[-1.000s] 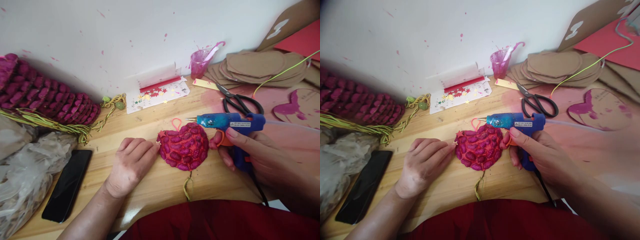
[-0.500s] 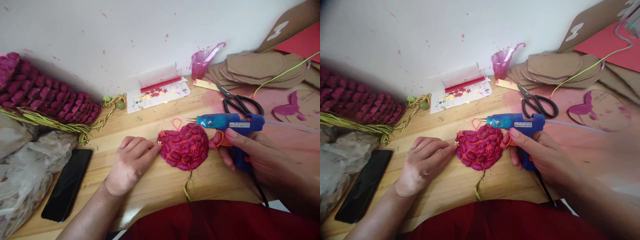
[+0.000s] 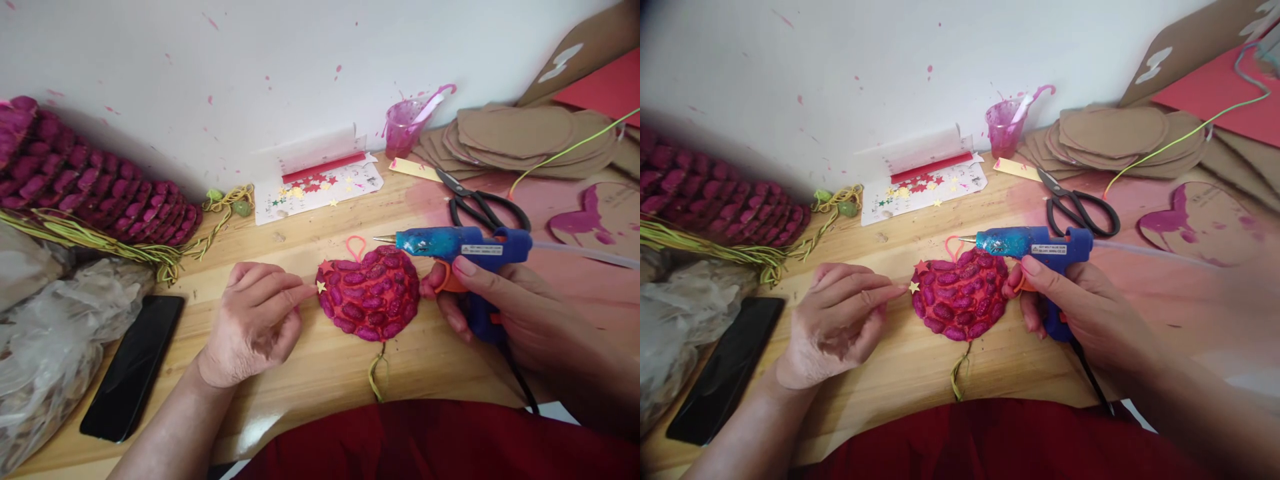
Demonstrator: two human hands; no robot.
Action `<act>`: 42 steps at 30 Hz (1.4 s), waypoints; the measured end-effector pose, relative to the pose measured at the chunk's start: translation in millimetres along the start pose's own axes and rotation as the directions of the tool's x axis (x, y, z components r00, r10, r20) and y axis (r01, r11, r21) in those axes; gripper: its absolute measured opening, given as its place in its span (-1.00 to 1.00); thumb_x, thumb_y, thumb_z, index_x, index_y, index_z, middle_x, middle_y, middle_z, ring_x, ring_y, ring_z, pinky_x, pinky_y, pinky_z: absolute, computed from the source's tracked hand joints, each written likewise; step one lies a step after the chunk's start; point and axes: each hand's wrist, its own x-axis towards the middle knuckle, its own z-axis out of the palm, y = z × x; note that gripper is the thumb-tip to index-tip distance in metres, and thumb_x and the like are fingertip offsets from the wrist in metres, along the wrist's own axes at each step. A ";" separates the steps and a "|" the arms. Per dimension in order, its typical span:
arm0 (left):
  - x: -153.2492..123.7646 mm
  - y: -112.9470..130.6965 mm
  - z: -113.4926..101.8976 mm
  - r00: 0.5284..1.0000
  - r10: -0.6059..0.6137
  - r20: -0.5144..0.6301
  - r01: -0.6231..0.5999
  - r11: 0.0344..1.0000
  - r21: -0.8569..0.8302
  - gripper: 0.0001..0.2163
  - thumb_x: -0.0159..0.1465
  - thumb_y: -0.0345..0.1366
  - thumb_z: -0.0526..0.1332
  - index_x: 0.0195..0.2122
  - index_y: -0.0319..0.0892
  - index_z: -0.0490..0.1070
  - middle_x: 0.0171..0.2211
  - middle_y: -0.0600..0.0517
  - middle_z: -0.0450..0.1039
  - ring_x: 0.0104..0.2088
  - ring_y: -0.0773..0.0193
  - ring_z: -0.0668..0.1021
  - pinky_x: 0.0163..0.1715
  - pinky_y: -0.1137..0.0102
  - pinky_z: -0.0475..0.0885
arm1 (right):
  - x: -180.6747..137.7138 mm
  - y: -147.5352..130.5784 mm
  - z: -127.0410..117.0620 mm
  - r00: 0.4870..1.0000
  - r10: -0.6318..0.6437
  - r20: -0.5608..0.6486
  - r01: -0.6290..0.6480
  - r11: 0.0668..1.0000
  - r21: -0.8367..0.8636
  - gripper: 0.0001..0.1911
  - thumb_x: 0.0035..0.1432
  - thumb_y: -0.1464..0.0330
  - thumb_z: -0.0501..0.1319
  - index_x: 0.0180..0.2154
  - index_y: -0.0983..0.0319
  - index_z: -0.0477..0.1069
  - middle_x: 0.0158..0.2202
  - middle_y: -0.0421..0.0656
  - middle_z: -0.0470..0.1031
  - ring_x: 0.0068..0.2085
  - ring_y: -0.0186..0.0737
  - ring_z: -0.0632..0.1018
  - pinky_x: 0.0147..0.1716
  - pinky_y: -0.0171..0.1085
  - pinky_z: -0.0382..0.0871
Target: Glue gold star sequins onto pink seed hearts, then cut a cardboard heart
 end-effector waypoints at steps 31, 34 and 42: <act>0.9 -5.1 0.8 0.995 0.085 0.053 -0.079 0.991 -0.106 -0.83 0.23 -0.53 0.18 -0.24 -0.12 0.42 -0.10 0.06 0.63 -0.03 0.13 0.54 -0.05 0.13 0.28 | 1.7 2.1 -0.8 1.000 -0.019 0.010 0.019 1.000 0.007 -0.65 0.29 0.05 0.14 -0.33 0.14 0.50 -0.66 -0.25 0.47 -0.62 -0.33 0.39 -0.62 -0.39 0.20; 1.2 -4.4 0.3 0.995 0.078 0.056 -0.071 0.992 -0.104 -0.82 0.23 -0.54 0.18 -0.25 -0.12 0.41 -0.11 0.07 0.64 -0.04 0.13 0.54 -0.06 0.14 0.29 | 0.8 1.0 -1.0 1.000 0.000 0.030 -0.001 1.000 0.023 -0.66 0.30 0.06 0.13 -0.32 0.15 0.49 -0.64 -0.25 0.47 -0.61 -0.33 0.39 -0.62 -0.38 0.20; 1.4 -3.9 0.7 0.998 0.065 0.026 -0.062 0.993 -0.101 -0.83 0.23 -0.54 0.18 -0.26 -0.11 0.40 -0.15 0.08 0.64 -0.07 0.14 0.56 -0.09 0.16 0.31 | 1.2 -0.8 0.9 1.000 -0.003 0.017 0.002 1.000 0.025 -0.65 0.29 0.05 0.14 -0.33 0.16 0.49 -0.64 -0.24 0.46 -0.60 -0.32 0.39 -0.60 -0.38 0.20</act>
